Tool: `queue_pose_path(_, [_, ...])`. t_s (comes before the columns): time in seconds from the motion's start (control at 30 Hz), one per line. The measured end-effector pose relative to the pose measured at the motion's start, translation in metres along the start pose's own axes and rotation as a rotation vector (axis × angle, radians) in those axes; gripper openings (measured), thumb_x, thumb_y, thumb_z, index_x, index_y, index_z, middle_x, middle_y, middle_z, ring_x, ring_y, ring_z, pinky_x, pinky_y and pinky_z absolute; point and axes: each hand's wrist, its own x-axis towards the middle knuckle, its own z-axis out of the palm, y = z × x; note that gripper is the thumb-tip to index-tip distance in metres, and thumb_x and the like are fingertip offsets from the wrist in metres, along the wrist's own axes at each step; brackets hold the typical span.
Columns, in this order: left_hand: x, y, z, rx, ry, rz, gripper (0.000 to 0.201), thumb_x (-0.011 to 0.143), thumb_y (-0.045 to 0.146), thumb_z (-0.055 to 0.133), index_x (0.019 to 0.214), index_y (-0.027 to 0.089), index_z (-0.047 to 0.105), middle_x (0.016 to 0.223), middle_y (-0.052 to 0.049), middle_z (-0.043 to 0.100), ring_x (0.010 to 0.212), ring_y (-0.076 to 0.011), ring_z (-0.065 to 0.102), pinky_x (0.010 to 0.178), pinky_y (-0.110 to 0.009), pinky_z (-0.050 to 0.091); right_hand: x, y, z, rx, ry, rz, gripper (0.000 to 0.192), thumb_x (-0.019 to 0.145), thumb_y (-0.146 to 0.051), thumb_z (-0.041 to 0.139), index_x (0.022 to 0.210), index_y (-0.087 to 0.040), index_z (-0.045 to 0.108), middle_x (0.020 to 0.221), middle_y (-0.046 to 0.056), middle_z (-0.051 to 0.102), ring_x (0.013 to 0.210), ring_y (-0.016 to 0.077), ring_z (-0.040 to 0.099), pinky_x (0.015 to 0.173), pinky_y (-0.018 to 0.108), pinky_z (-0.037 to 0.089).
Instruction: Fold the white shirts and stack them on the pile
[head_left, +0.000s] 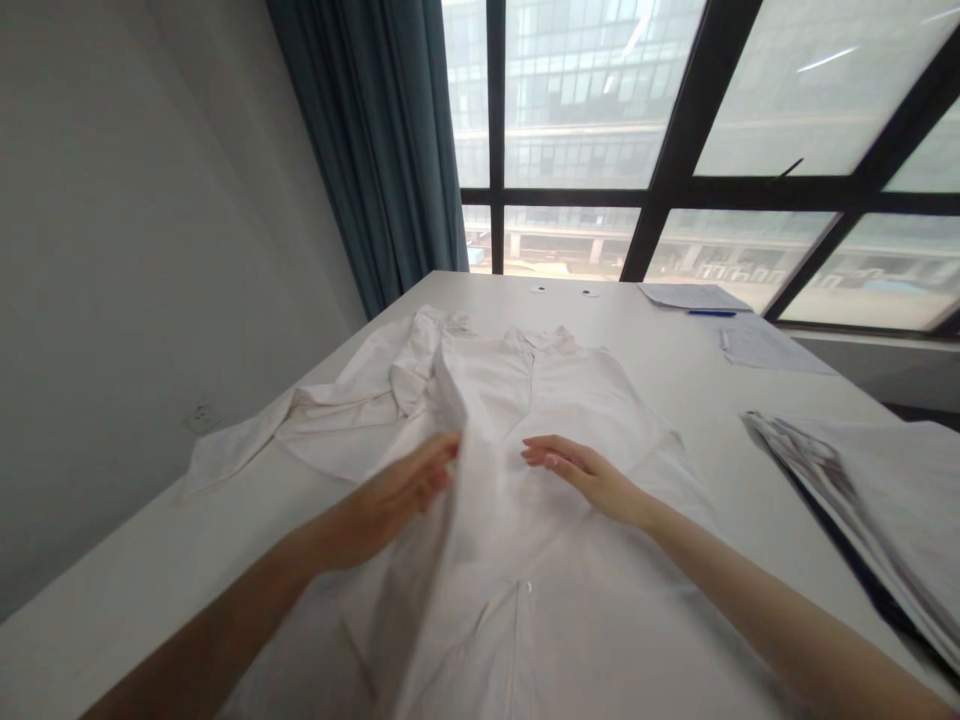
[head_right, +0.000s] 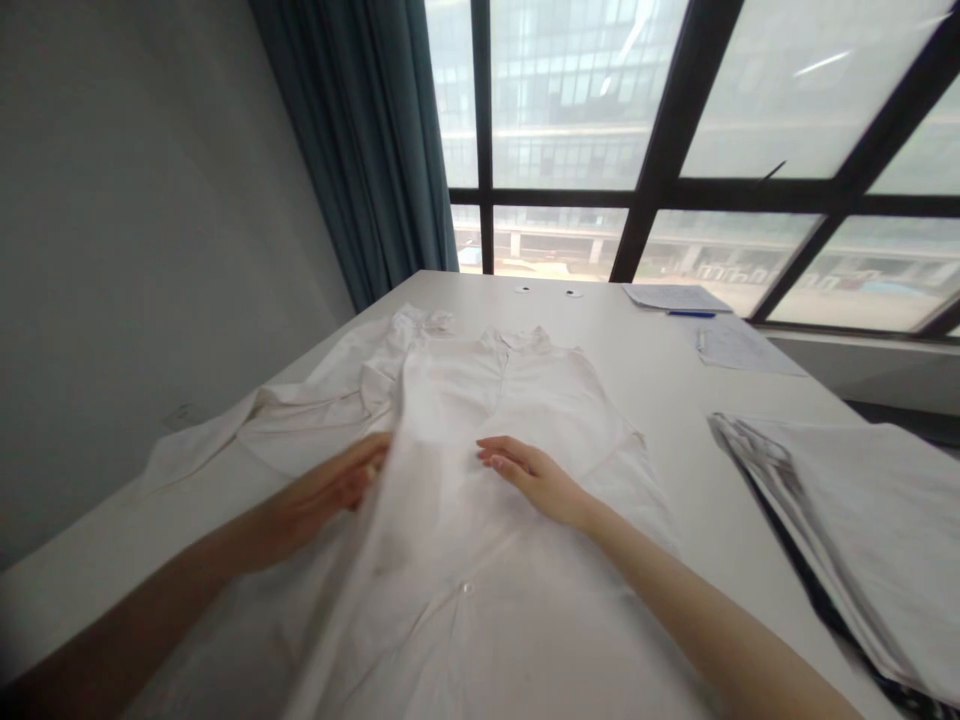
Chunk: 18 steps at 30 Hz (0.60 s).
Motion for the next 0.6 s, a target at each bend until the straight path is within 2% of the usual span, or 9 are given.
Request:
queue_pose_path(0.03, [0.002,0.005,0.012,-0.109,-0.21,0.033,0.041,0.097,0.047,0.034,0.123,0.025,0.056,0.105,-0.006,0.069,0.096,-0.0203,0.065,0.077,-0.031,0.053,-0.005,-0.007,0.004,0.178,-0.032,0.026,0.043,0.099,-0.048,0.037,0.132,-0.025,0.052,0.124,0.009,0.064,0.111,0.0213,0.062,0.095,0.042,0.05])
queue_pose_path(0.07, [0.004,0.006,0.022,-0.18,-0.338,0.065,0.04,0.098,0.044,0.036,0.128,0.027,0.055,0.112,-0.006,0.068,0.104,-0.0205,0.064,0.083,-0.032,0.052,-0.01,-0.013,0.008,0.309,-0.055,0.06,0.045,0.098,-0.05,0.038,0.132,-0.025,0.051,0.124,0.008,0.063,0.112,0.0215,0.061,0.095,0.043,0.049])
queue_pose_path(0.13, [0.012,0.0,0.036,-0.23,-0.427,0.09,0.036,0.098,0.04,0.04,0.128,0.028,0.057,0.121,-0.005,0.066,0.113,-0.0203,0.061,0.092,-0.034,0.049,-0.02,-0.02,0.014,0.388,-0.067,0.144,0.045,0.095,-0.055,0.043,0.126,-0.024,0.053,0.119,0.007,0.064,0.11,0.0215,0.06,0.094,0.042,0.05])
queue_pose_path(0.2, [0.022,-0.017,0.041,-0.185,-0.34,0.072,0.033,0.097,0.039,0.042,0.117,0.025,0.064,0.116,-0.004,0.069,0.106,-0.0193,0.063,0.092,-0.032,0.049,-0.028,-0.023,0.018,0.364,-0.058,0.225,0.045,0.09,-0.059,0.05,0.115,-0.023,0.056,0.109,0.006,0.064,0.103,0.0212,0.061,0.09,0.04,0.051])
queue_pose_path(0.27, [0.033,-0.04,0.04,-0.083,-0.167,0.031,0.031,0.096,0.035,0.041,0.112,0.022,0.064,0.108,-0.005,0.07,0.098,-0.0186,0.065,0.086,-0.031,0.051,-0.034,-0.021,0.023,0.339,-0.024,0.28,0.044,0.084,-0.062,0.056,0.102,-0.022,0.056,0.097,0.004,0.063,0.093,0.0199,0.062,0.084,0.038,0.052])
queue_pose_path(0.33, [0.045,-0.064,0.037,0.123,0.053,0.056,0.029,0.094,0.027,0.041,0.113,0.019,0.062,0.108,-0.006,0.067,0.1,-0.0197,0.062,0.09,-0.034,0.05,-0.036,-0.018,0.027,0.335,0.043,0.318,0.042,0.081,-0.062,0.06,0.092,-0.022,0.052,0.088,0.001,0.06,0.084,0.0176,0.06,0.076,0.034,0.052])
queue_pose_path(0.4, [0.055,-0.084,0.033,0.385,0.188,0.12,0.03,0.09,0.019,0.044,0.117,0.016,0.058,0.114,-0.011,0.061,0.11,-0.0236,0.055,0.099,-0.04,0.044,-0.037,-0.014,0.031,0.333,0.118,0.348,0.04,0.08,-0.06,0.06,0.086,-0.023,0.048,0.081,-0.001,0.057,0.075,0.0156,0.058,0.068,0.032,0.052])
queue_pose_path(0.5, [0.071,-0.101,0.031,0.713,0.256,0.091,0.043,0.086,0.021,0.055,0.128,0.011,0.051,0.121,-0.017,0.054,0.113,-0.0297,0.05,0.097,-0.044,0.042,-0.035,-0.013,0.035,0.339,0.167,0.36,0.037,0.082,-0.057,0.058,0.078,-0.023,0.047,0.069,-0.003,0.054,0.065,0.0147,0.057,0.061,0.03,0.05])
queue_pose_path(0.6, [0.087,-0.107,0.032,0.882,0.254,0.011,0.047,0.088,0.025,0.056,0.132,0.012,0.048,0.117,-0.017,0.054,0.108,-0.0308,0.051,0.09,-0.041,0.044,-0.034,-0.019,0.033,0.507,0.161,0.339,0.036,0.082,-0.054,0.06,0.07,-0.022,0.048,0.067,-0.002,0.057,0.067,0.0154,0.059,0.067,0.031,0.051])
